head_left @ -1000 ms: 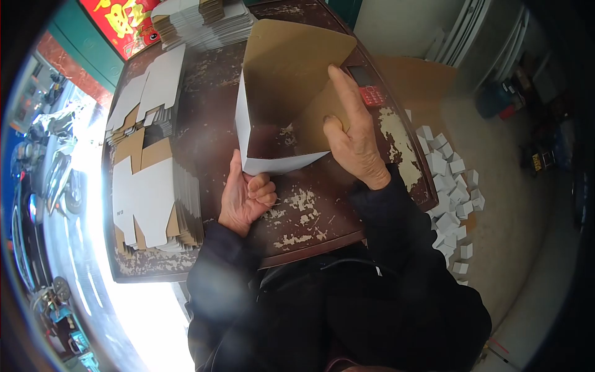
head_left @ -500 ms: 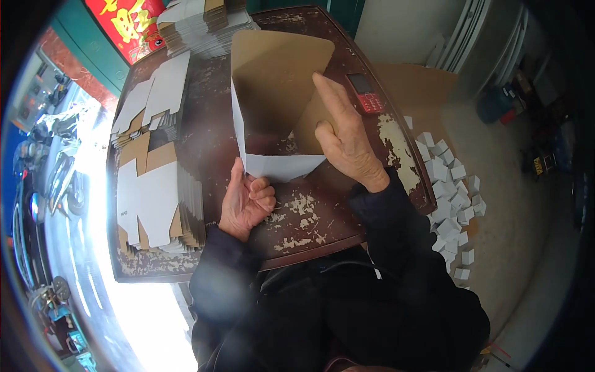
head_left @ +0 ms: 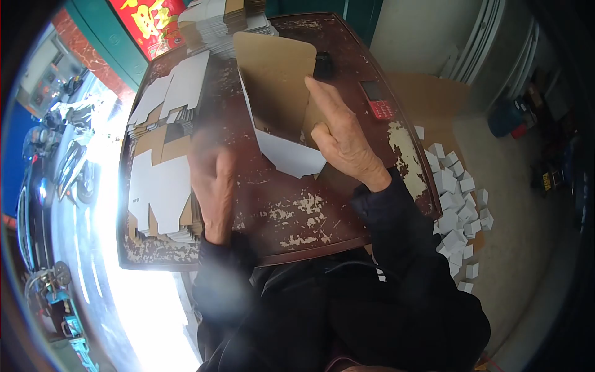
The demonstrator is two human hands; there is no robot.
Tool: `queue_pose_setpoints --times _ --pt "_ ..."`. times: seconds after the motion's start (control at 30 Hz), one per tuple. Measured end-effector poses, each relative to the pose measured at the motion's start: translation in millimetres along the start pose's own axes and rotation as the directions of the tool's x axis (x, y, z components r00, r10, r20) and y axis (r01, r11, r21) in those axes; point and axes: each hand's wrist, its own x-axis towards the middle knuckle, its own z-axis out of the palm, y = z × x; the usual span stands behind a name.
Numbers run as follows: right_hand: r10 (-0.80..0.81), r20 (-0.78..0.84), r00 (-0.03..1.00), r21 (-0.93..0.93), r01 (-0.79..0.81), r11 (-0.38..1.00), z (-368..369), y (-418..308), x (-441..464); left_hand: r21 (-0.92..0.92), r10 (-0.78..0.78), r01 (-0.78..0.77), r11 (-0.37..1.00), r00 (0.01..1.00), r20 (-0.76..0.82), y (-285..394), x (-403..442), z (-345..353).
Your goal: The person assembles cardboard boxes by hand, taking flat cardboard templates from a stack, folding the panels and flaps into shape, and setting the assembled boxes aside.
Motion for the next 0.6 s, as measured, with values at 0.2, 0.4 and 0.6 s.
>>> queue_pose_setpoints --times 0.2,0.4,0.6 --pt "-0.065 0.029 0.997 -0.01 0.065 0.998 2.3 0.0 3.2 0.335 0.367 -0.364 0.869 0.929 0.058 11.9 51.2 47.5" --pt "-0.063 -0.016 0.998 -0.06 0.062 0.996 -0.4 3.0 4.0 -0.011 0.158 -0.16 0.987 0.959 0.237 9.3 57.2 55.3" --pt "-0.006 -0.141 0.99 -0.114 -0.01 0.993 1.1 22.7 5.5 -0.104 0.097 -0.071 0.992 0.955 0.28 24.0 36.0 51.2"
